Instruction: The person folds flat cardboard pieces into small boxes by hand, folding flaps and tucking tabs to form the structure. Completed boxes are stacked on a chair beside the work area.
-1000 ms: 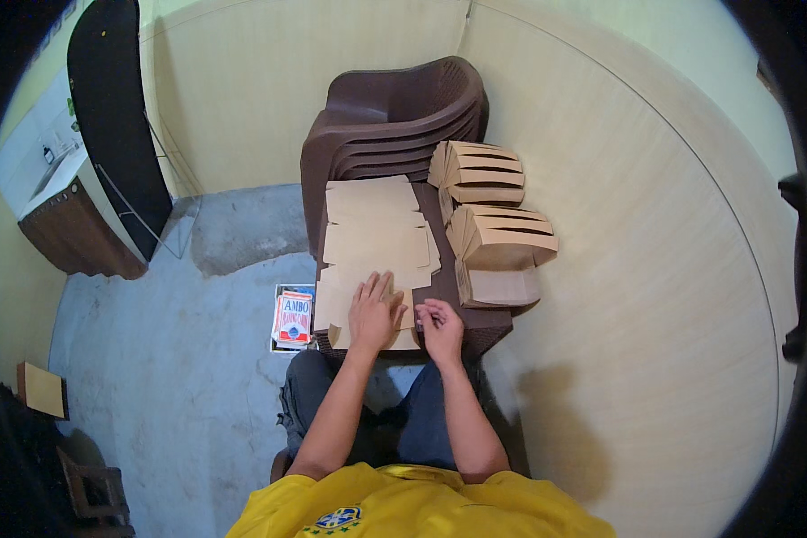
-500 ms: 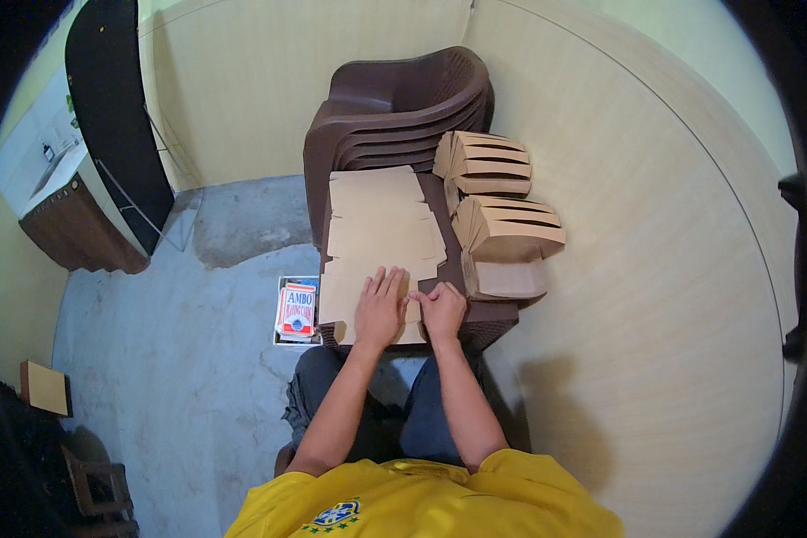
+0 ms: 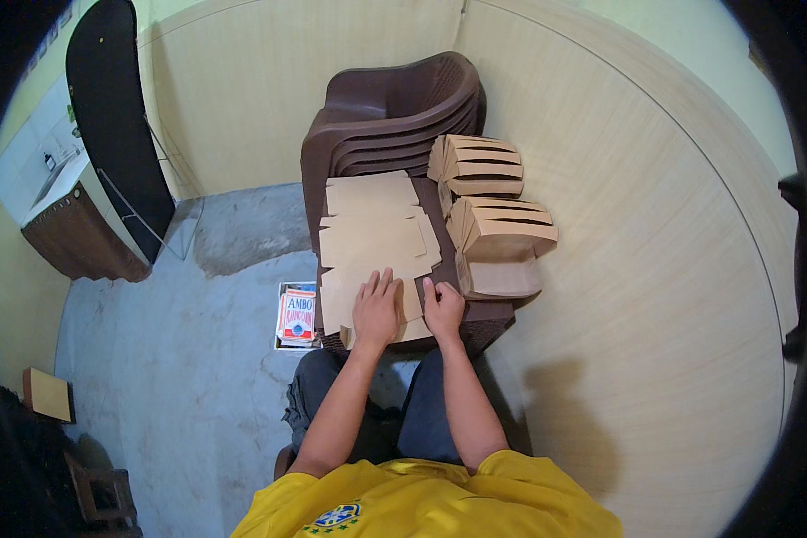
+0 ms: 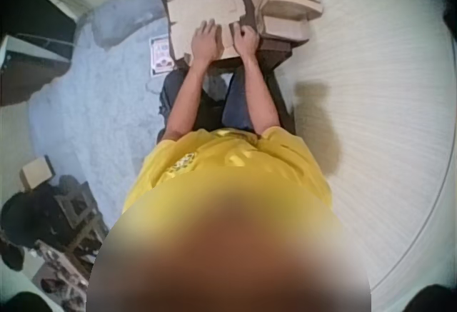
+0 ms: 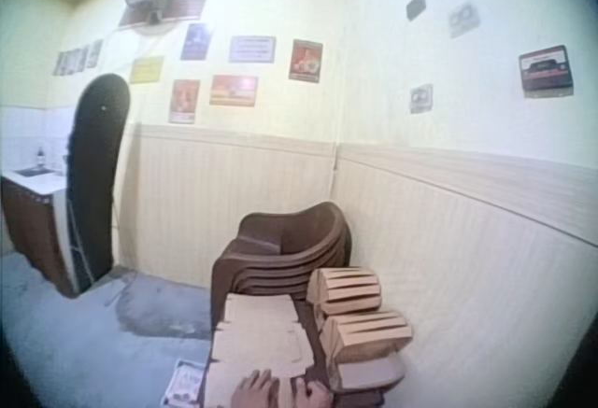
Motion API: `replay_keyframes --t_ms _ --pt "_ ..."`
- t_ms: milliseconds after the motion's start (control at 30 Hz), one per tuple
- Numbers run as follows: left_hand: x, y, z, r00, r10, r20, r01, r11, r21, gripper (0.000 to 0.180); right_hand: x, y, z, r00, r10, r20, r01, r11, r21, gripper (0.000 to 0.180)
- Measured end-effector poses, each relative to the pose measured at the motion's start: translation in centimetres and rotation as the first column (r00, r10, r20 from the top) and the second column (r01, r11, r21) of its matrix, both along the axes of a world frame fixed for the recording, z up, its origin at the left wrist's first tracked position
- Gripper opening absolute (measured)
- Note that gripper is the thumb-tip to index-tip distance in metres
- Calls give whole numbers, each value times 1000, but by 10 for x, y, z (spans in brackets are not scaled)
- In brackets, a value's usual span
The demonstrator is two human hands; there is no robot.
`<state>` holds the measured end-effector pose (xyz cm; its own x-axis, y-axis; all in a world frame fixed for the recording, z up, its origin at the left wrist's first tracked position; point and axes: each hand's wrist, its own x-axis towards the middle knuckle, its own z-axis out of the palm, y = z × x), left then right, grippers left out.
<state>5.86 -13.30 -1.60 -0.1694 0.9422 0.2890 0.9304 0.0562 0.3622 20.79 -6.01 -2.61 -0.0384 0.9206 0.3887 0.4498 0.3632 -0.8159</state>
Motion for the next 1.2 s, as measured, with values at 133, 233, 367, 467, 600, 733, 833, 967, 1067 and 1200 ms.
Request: replay_keyframes --t_ms 133,233,367,467,600,733,833,967,1067,1200 --pt "17 2 14 989 118 -90 -130 983 -133 55 19 -11 9 884 25 -468 -201 922 -331 28" --pt "34 9 23 966 218 -139 -240 956 -168 58 24 -31 17 981 61 -184 -30 985 168 20" --pt "35 18 35 962 269 -34 -269 930 -251 60 24 -57 33 976 31 217 -116 913 391 22" --pt "26 13 40 964 266 33 -247 929 -274 61 19 -73 46 960 137 244 -217 916 337 29" --pt "19 9 39 929 341 141 -301 922 -243 65 18 -83 61 846 327 420 -435 880 190 43" --pt "-4 3 34 924 324 205 -274 931 -241 72 25 -84 65 735 390 554 -475 880 11 62" --pt "-31 -8 34 954 181 240 -151 979 -136 75 34 -75 62 638 440 632 -462 875 -144 71" --pt "-45 -51 29 946 -214 244 186 974 130 75 40 -64 48 608 484 629 -515 844 -152 66" --pt "-44 -67 25 927 -323 191 315 946 71 69 39 -54 38 628 485 608 -536 837 -113 54" --pt "-38 -63 23 961 -210 182 204 978 53 48 31 -34 37 730 487 480 -501 859 -110 42"
